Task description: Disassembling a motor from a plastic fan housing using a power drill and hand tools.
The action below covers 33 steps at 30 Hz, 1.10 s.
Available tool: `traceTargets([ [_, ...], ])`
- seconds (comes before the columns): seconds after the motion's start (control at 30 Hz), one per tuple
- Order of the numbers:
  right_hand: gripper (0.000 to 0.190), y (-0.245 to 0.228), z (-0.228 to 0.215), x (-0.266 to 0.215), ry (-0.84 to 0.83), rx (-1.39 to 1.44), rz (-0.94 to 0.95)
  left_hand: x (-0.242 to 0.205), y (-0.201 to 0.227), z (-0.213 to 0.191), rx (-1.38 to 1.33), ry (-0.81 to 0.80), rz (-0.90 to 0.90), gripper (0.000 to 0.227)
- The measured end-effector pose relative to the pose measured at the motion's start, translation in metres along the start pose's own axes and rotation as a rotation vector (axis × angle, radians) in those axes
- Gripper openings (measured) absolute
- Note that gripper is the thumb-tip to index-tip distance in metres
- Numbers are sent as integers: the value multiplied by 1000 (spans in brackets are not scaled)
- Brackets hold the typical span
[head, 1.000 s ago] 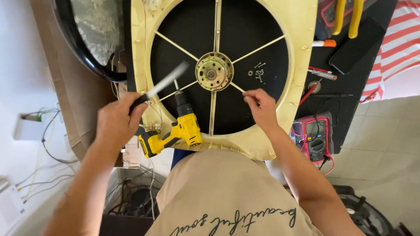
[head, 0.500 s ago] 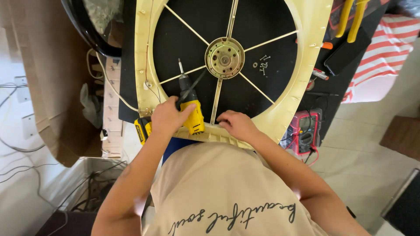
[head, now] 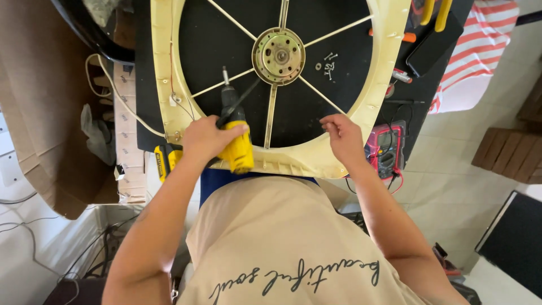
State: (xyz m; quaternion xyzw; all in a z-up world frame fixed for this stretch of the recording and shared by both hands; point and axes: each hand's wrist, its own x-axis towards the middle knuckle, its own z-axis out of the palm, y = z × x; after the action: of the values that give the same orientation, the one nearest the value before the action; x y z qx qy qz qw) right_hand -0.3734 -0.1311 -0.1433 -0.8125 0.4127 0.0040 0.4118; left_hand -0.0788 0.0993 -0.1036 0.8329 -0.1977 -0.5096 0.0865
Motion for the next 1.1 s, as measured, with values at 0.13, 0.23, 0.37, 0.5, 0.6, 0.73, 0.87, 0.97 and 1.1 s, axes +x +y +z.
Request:
traceTargets([
  [0.13, 24, -2, 16, -7, 6, -31, 0, -31, -27, -4, -93, -63, 25, 90],
  [0.23, 21, -4, 18, -6, 23, -30, -80, -50, -59, -3, -469, 28, 134, 60],
  [0.37, 20, -5, 17, -1, 15, -79, -135, -89, -81, -19, -1019, 138, 244, 39],
  [0.5, 16, -3, 27, 3, -15, -139, -194, -111, -89, -30, -1268, 253, 317, 28],
  [0.6, 20, -21, 50, 5, -170, -39, 17, -121, -98, -34, -1378, 268, 363, 28],
  [0.73, 50, -28, 92, 16, -306, -126, 191, -108, -137, -7, -1411, 251, 340, 28],
  [0.87, 60, -20, 124, 23, -421, -149, 349, -101, -160, 9, -1391, 196, 274, 30],
  [0.97, 36, -24, 125, 19, -366, 33, 408, -101, -181, 21, -1398, 195, 239, 30],
  [1.1, 34, -38, 107, 10, -361, 181, 445, -113, -197, 14, -1467, 204, 219, 31],
])
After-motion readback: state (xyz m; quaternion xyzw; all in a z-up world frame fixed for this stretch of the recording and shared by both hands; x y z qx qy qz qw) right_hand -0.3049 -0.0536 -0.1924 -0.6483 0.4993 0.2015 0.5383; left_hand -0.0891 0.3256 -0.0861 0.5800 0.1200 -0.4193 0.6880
